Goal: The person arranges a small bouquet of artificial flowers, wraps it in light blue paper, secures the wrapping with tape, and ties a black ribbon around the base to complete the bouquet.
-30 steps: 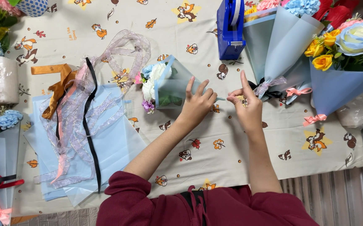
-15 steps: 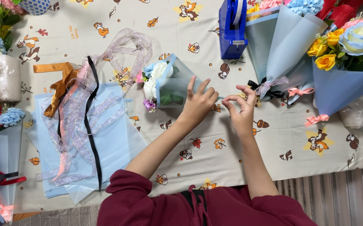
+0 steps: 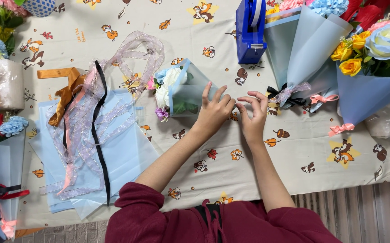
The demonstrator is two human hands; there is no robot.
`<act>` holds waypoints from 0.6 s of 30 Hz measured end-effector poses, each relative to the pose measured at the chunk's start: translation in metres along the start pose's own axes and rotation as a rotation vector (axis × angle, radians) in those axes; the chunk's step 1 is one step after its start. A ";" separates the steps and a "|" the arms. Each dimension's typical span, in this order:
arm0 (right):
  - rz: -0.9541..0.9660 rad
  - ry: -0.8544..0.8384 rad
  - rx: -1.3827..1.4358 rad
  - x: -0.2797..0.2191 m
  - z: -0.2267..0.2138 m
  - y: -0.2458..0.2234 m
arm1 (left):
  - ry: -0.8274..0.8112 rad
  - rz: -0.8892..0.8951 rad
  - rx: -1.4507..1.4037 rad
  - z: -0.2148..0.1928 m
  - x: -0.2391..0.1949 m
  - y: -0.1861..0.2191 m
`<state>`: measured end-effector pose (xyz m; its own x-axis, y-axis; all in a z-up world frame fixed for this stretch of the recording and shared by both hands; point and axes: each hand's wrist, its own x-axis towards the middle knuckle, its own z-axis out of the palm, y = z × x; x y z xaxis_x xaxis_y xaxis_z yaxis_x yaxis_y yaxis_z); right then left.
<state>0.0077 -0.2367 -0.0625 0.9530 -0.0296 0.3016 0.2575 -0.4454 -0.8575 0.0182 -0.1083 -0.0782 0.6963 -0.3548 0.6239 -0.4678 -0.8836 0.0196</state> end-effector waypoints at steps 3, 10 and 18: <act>-0.001 -0.018 0.053 0.000 0.000 -0.002 | 0.001 -0.004 -0.015 0.003 -0.002 0.000; 0.057 -0.032 0.072 -0.001 -0.004 0.012 | -0.013 -0.016 -0.015 0.002 -0.003 0.001; -0.160 -0.113 -0.110 0.002 -0.007 0.022 | 0.017 -0.035 0.054 0.007 -0.003 0.004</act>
<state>0.0141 -0.2532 -0.0777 0.9147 0.1469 0.3765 0.3940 -0.5318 -0.7496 0.0185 -0.1127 -0.0850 0.7020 -0.3186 0.6369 -0.4130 -0.9107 -0.0003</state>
